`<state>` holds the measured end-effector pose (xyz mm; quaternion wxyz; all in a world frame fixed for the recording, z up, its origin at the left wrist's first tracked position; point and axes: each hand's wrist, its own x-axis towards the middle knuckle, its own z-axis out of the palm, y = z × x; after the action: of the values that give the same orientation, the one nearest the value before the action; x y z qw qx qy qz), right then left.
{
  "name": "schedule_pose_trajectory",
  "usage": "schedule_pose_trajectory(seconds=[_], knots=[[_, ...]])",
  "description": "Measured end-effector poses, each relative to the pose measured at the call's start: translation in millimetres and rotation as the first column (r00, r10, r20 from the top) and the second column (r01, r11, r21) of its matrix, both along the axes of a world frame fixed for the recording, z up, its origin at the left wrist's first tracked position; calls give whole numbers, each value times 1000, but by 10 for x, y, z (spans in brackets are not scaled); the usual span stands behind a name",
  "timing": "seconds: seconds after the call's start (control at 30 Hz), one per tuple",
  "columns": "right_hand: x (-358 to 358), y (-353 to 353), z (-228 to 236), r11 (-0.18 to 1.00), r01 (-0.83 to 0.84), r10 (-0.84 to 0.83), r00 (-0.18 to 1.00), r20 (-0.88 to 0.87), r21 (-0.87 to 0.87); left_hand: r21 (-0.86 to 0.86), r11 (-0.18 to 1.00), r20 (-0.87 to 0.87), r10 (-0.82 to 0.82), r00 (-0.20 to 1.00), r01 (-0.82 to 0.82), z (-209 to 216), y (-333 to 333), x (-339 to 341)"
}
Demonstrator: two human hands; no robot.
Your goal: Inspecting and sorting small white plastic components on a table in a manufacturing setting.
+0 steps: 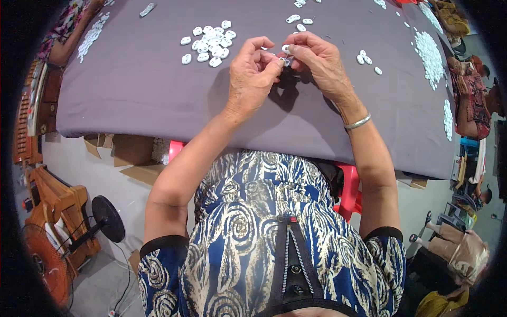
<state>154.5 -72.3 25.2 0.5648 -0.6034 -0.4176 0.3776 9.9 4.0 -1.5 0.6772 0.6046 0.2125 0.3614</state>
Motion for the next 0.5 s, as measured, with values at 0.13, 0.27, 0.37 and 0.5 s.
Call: schedule_pose_trajectory(seconds=[0.13, 0.27, 0.37, 0.5], knots=[[-9, 8, -2, 999, -27, 26, 999, 31, 18, -13, 1000, 8, 1, 1000, 0, 3, -2, 2], [-9, 4, -9, 999, -40, 39, 998, 45, 23, -31, 999, 31, 9, 999, -8, 7, 1, 10], [-9, 12, -42, 998, -53, 49, 992, 114, 31, -36, 999, 69, 30, 997, -27, -2, 4, 13], [9, 22, -87, 997, -68, 59, 968, 243, 28, 3, 999, 50, 42, 998, -42, -22, 4, 15]])
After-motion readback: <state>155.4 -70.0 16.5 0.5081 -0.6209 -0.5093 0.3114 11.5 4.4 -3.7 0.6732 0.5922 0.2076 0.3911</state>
